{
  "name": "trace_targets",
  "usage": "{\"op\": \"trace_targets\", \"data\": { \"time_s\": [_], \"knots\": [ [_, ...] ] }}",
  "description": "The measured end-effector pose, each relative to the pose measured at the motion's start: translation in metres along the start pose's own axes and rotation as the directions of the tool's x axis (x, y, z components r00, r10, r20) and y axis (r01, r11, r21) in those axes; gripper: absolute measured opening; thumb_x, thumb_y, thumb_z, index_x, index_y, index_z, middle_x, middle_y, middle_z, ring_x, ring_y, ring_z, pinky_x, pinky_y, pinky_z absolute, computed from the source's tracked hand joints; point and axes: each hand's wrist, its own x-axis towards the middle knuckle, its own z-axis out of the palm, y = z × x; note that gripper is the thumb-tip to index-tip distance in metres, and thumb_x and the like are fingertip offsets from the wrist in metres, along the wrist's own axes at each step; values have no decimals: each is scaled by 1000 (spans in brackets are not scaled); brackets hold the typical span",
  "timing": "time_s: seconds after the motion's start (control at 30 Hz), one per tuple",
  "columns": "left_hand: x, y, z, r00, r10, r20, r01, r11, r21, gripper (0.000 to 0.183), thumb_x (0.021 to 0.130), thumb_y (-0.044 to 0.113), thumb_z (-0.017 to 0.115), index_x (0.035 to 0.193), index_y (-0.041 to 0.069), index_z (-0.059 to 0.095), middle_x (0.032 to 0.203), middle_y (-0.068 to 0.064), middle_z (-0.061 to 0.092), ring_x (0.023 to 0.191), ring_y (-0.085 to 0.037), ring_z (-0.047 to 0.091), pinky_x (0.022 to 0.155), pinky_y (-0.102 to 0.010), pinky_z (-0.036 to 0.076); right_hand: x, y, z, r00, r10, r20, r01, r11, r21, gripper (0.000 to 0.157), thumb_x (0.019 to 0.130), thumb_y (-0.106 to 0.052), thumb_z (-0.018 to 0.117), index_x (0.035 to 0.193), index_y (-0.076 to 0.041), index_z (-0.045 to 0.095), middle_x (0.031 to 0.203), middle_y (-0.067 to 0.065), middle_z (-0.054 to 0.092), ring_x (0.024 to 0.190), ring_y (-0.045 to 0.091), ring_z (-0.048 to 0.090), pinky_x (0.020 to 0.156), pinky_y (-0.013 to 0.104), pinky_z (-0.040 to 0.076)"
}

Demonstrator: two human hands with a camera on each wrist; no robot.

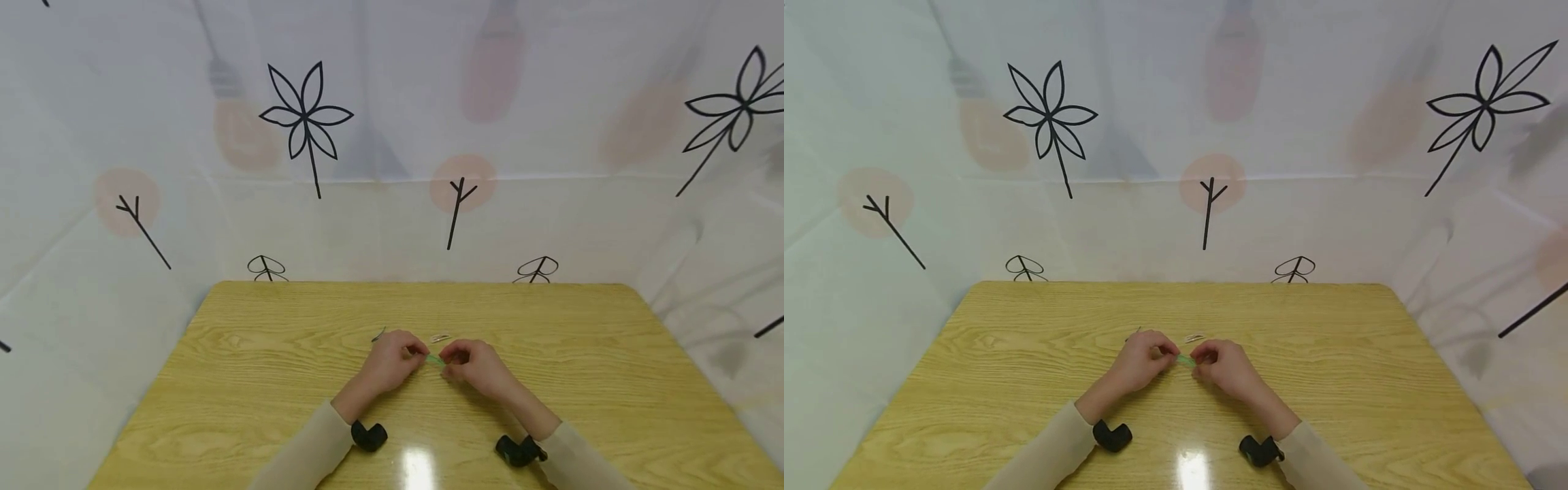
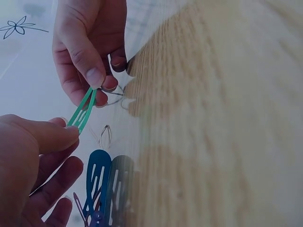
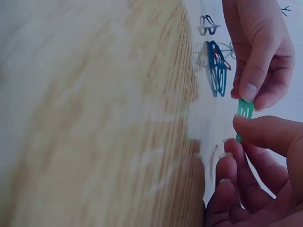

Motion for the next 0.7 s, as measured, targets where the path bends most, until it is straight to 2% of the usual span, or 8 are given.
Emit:
{"op": "trace_targets", "data": {
  "time_s": [0.2,0.33,0.5,0.7],
  "knots": [
    [-2,4,-2,1000,3,-4,-3,1000,-20,9,93,13,71,99,16,77,97,7,69,89,-11,62,77,-27,50,-1,-2,-1,1000,-14,-16,15,1000,19,18,87,-4,75,105,-2,71,97,7,68,80,21,59,65,29,49],
    [-2,4,-3,1000,11,-3,-11,1000,-25,9,93,14,72,100,16,77,96,8,70,88,-8,62,77,-27,50,-1,-1,0,999,-22,-32,23,1000,12,18,89,-5,74,106,-2,71,99,7,68,81,20,59,64,28,49],
    [-4,3,-3,1000,-5,-25,3,996,-88,8,94,16,72,99,17,78,94,10,69,84,-3,62,75,-26,51,-3,-3,2,997,-32,-71,34,999,21,17,89,-5,74,106,-3,69,95,7,67,80,22,60,62,29,49],
    [-6,5,-7,998,-29,-53,19,983,-180,8,93,14,73,98,16,78,93,9,69,80,-4,63,71,-25,52,-6,-10,4,993,-35,-117,33,999,-18,10,90,-8,74,100,-6,72,92,5,68,78,20,62,61,29,50]
  ]
}}
